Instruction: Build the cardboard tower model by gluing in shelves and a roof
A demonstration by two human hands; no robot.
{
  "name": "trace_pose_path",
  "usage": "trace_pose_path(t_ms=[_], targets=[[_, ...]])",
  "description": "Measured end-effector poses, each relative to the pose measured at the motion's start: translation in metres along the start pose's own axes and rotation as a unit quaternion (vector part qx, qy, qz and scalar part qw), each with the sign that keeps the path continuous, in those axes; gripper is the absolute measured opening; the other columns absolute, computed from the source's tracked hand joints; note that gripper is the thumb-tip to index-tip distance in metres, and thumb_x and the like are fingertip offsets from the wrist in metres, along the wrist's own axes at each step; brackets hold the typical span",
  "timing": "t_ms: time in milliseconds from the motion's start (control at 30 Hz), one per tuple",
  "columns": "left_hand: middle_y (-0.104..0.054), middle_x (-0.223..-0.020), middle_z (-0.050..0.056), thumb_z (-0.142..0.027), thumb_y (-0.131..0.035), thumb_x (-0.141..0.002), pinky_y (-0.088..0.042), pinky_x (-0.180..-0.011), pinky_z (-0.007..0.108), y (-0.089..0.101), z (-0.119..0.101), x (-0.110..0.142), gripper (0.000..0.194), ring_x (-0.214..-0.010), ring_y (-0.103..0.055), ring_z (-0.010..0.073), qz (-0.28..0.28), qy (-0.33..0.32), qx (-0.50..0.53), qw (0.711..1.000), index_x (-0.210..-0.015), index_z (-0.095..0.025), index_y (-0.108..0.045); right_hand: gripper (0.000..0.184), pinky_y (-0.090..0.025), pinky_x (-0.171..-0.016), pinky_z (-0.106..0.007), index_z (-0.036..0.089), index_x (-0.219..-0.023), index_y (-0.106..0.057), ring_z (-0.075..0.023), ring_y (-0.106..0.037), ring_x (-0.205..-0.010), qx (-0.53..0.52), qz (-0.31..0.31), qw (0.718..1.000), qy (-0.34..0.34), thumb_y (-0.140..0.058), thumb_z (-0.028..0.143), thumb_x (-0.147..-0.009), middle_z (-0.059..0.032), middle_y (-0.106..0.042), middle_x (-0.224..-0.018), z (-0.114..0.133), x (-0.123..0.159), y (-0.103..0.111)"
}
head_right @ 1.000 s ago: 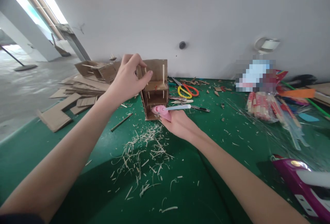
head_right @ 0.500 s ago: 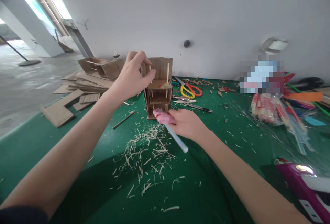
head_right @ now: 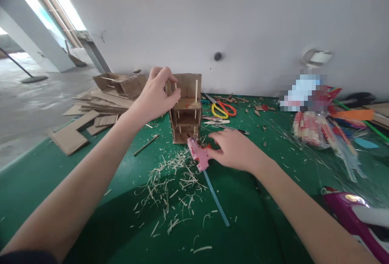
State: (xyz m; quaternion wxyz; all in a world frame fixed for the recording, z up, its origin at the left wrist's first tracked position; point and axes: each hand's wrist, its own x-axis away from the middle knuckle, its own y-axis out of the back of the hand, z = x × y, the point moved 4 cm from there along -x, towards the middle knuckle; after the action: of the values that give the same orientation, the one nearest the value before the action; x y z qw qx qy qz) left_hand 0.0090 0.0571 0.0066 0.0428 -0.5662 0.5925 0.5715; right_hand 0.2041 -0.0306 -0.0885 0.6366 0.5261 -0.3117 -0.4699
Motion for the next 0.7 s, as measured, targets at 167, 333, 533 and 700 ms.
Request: trace_pose_path(t_ms=[167, 333, 533, 700], targets=[[-0.05, -0.107, 0.01, -0.017, -0.057, -0.084, -0.045, -0.095, 0.039, 0.002, 0.0, 0.001, 0.014, -0.101, -0.054, 0.0207, 0.006, -0.022, -0.002, 1.0, -0.087, -0.021, -0.044, 0.067, -0.052, -0.075, -0.043, 0.014, -0.142, -0.037, -0.0262, -0.066, -0.085, -0.137, -0.141, 0.978, -0.066, -0.053, 0.048, -0.087, -0.0177, -0.061, -0.122, 0.0, -0.033, 0.015], [-0.052, -0.096, 0.006, -0.032, -0.042, -0.096, -0.042, -0.101, 0.04, 0.008, -0.002, 0.002, 0.014, -0.113, -0.046, 0.0223, 0.054, -0.064, 0.01, 0.996, -0.087, -0.021, -0.044, 0.068, -0.051, -0.084, -0.047, 0.009, -0.143, -0.034, -0.0316, -0.064, -0.096, -0.131, -0.223, 0.965, -0.043, -0.056, 0.039, -0.086, -0.0199, -0.06, -0.124, 0.011, -0.063, 0.019], [-0.05, -0.101, 0.006, -0.027, -0.032, -0.098, -0.038, -0.106, 0.04, 0.01, -0.001, 0.002, 0.017, -0.116, -0.043, 0.0204, 0.078, -0.07, 0.011, 0.994, -0.092, -0.02, -0.046, 0.087, -0.053, -0.071, -0.046, 0.02, -0.154, -0.012, -0.0399, -0.056, -0.112, 0.029, -0.29, 0.957, 0.002, -0.057, 0.027, -0.081, -0.0192, -0.032, -0.152, 0.026, -0.068, 0.04], [-0.048, -0.102, 0.007, -0.025, -0.034, -0.097, -0.039, -0.106, 0.04, 0.01, -0.001, 0.002, 0.013, -0.116, -0.043, 0.0202, 0.082, -0.075, 0.01, 0.994, -0.094, -0.02, -0.046, 0.092, -0.052, -0.078, -0.045, 0.015, -0.154, -0.014, -0.04, -0.043, -0.128, 0.165, -0.256, 0.951, 0.058, -0.062, 0.024, -0.076, -0.0153, -0.026, -0.157, 0.033, -0.076, 0.059]])
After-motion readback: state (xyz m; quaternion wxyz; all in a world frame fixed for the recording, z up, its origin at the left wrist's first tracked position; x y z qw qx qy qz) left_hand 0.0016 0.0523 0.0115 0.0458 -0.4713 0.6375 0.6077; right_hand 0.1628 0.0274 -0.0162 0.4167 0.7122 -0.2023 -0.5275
